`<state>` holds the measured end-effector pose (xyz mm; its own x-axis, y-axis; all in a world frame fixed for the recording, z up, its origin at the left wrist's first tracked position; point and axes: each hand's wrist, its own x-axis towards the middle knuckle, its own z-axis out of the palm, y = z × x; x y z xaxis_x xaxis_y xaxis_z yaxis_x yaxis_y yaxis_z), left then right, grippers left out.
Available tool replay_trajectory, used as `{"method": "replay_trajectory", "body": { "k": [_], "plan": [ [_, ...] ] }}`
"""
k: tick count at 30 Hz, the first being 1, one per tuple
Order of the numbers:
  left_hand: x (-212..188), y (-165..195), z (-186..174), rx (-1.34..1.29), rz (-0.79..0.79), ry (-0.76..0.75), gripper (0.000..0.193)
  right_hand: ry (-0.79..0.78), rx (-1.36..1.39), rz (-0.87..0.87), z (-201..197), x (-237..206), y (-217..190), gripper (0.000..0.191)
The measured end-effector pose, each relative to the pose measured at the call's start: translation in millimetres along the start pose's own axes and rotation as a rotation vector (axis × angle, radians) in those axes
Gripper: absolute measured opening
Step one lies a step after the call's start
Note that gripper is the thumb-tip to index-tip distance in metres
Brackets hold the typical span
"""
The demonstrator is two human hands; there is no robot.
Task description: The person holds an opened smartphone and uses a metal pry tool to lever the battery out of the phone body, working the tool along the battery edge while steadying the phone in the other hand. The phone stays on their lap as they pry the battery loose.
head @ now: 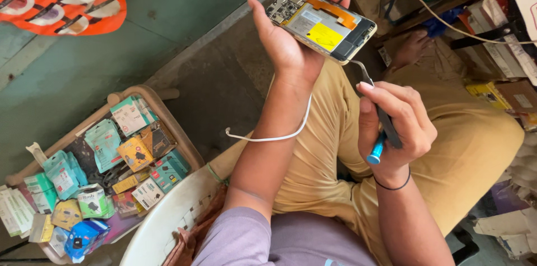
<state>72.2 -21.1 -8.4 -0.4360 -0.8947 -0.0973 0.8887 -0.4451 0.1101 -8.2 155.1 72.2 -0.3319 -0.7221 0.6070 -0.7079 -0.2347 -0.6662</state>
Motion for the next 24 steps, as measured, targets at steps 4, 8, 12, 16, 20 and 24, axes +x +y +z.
{"method": "replay_trajectory", "body": {
  "k": [4,8,12,16,20,24],
  "plan": [
    [-0.4,-0.4,2.9,0.008,0.019,0.013,0.086,0.017,0.042,-0.016,4.9,-0.3,3.6,0.011],
    [-1.0,-1.1,6.2,0.047,0.033,0.016,0.086,0.004,0.061,-0.029,7.6,0.5,6.9,0.01],
    [-2.2,-0.8,8.8,0.058,0.018,0.045,0.086,-0.012,0.048,-0.035,5.5,0.0,8.4,0.009],
    [-2.2,-1.7,8.7,0.086,0.033,0.047,0.086,-0.021,0.045,-0.041,2.5,0.0,7.9,0.008],
    [-1.0,-2.6,6.9,0.071,0.028,0.034,0.086,-0.028,0.043,-0.033,2.1,2.8,5.2,0.009],
    [-0.2,-2.5,6.3,0.062,0.022,0.042,0.086,-0.04,0.05,-0.042,5.3,6.9,3.4,0.009]
  ]
}}
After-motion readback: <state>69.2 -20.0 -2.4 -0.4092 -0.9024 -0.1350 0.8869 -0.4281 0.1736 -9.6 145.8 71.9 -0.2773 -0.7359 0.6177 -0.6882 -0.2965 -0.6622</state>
